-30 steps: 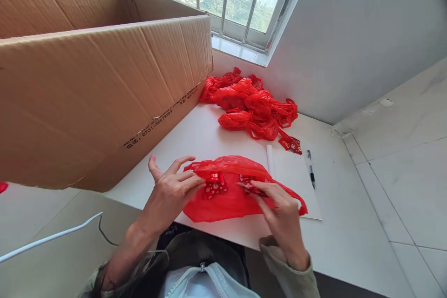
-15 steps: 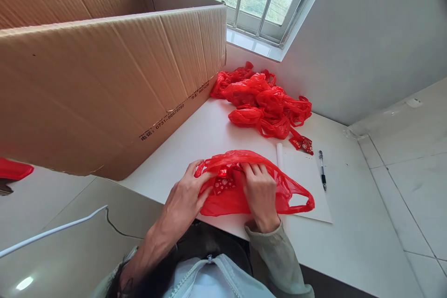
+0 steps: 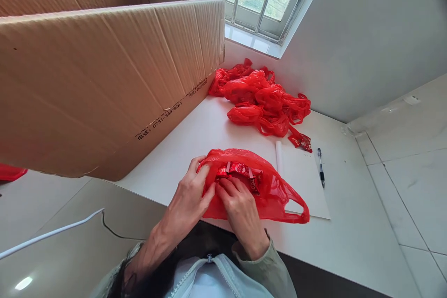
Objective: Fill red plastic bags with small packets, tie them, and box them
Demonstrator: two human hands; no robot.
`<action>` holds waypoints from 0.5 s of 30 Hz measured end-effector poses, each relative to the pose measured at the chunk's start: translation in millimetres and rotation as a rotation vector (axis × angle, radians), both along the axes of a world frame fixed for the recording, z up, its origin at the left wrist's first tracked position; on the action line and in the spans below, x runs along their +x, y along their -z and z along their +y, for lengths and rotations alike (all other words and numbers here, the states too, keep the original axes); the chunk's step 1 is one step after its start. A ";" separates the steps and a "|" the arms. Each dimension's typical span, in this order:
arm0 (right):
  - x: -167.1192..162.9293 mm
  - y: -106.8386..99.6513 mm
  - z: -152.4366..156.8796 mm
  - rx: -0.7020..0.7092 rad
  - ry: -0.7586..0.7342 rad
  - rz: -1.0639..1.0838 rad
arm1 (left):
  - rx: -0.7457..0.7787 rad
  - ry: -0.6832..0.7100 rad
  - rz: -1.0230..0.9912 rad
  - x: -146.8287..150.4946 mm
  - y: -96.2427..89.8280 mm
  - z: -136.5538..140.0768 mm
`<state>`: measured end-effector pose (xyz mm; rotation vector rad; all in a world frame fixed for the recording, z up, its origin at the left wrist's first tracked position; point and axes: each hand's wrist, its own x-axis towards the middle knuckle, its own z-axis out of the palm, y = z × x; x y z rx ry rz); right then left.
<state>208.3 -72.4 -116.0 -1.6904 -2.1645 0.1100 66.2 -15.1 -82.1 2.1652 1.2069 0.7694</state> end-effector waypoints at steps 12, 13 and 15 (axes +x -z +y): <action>-1.3 8.8 4.4 0.001 0.131 -0.072 | -0.006 0.020 0.023 -2.2 0.0 1.3; 0.4 7.9 2.2 0.017 0.138 -0.043 | -0.006 0.019 0.025 -2.5 -0.1 1.4; 6.7 5.1 -2.6 0.021 0.175 0.097 | -0.005 0.016 0.023 -3.0 -0.1 1.4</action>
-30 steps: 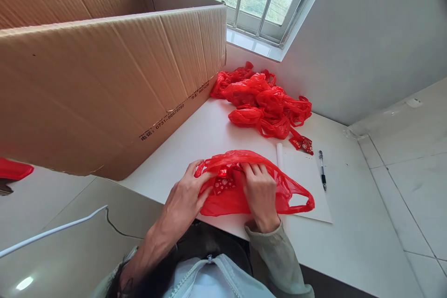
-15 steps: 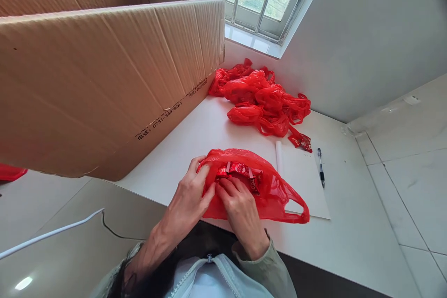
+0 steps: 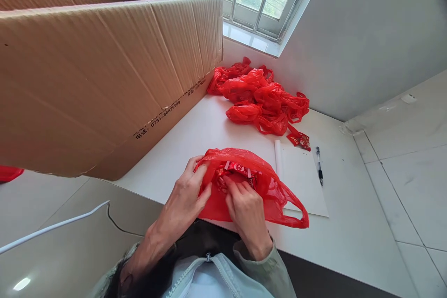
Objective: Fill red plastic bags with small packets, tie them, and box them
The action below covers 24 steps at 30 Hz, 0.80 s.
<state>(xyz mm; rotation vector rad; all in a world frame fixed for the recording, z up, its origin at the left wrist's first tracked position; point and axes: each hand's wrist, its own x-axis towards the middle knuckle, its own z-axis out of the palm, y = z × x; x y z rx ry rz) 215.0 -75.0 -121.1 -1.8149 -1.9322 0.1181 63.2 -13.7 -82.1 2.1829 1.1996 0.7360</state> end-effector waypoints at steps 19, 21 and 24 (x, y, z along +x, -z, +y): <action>26.6 -13.3 -12.8 -0.170 0.015 0.495 | -0.020 0.027 0.003 1.7 -3.5 -2.9; 24.1 -11.6 -17.5 -0.073 0.016 0.285 | -0.019 0.025 0.006 1.0 -3.9 -2.9; 20.8 -3.6 -22.0 0.126 0.024 0.081 | -0.014 0.027 0.011 1.1 -3.3 -2.4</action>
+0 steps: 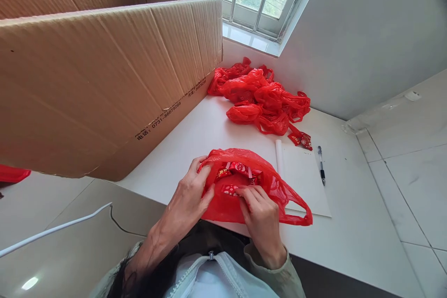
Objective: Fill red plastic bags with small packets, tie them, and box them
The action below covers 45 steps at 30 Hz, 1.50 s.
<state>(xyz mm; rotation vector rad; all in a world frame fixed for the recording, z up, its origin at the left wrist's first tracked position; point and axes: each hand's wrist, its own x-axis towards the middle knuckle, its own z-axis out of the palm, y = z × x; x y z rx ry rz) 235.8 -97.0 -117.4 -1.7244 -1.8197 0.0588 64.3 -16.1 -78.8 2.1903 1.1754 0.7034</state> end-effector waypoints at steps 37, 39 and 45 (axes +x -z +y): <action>44.3 4.2 -2.9 -0.099 0.287 -0.158 | 0.000 0.033 0.019 11.4 1.5 -0.2; 46.6 6.6 -3.2 -0.111 0.281 -0.173 | 0.001 0.044 0.018 13.4 1.1 -0.9; 42.0 9.8 -0.4 -0.119 0.341 -0.103 | 0.022 0.051 0.006 13.7 0.7 -0.4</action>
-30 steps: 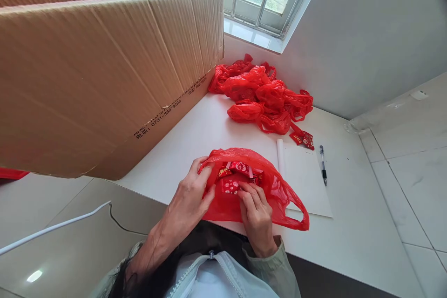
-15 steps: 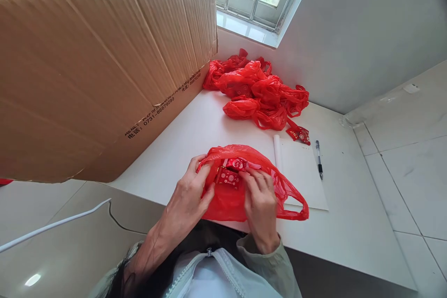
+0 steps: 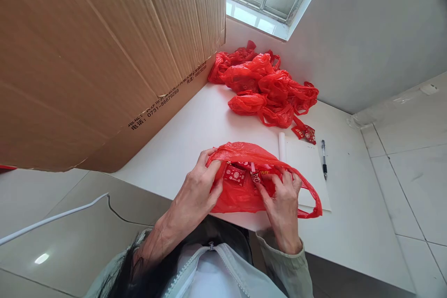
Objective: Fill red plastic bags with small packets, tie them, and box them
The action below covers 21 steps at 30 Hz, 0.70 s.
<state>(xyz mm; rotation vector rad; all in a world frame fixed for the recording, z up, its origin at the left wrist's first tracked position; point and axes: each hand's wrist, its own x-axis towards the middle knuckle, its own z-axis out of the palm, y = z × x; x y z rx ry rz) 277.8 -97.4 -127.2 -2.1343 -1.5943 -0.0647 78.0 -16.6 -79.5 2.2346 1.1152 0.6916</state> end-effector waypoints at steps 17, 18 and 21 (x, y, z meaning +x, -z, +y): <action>-40.4 -36.1 -12.8 0.123 -0.335 0.398 | -0.088 0.169 0.071 -8.9 -6.4 5.1; -42.4 -35.6 -12.6 0.138 -0.326 0.420 | -0.103 0.195 0.092 -8.8 -7.3 4.8; -44.5 -34.7 -12.1 0.173 -0.297 0.468 | -0.136 0.244 0.147 -7.5 -10.3 3.7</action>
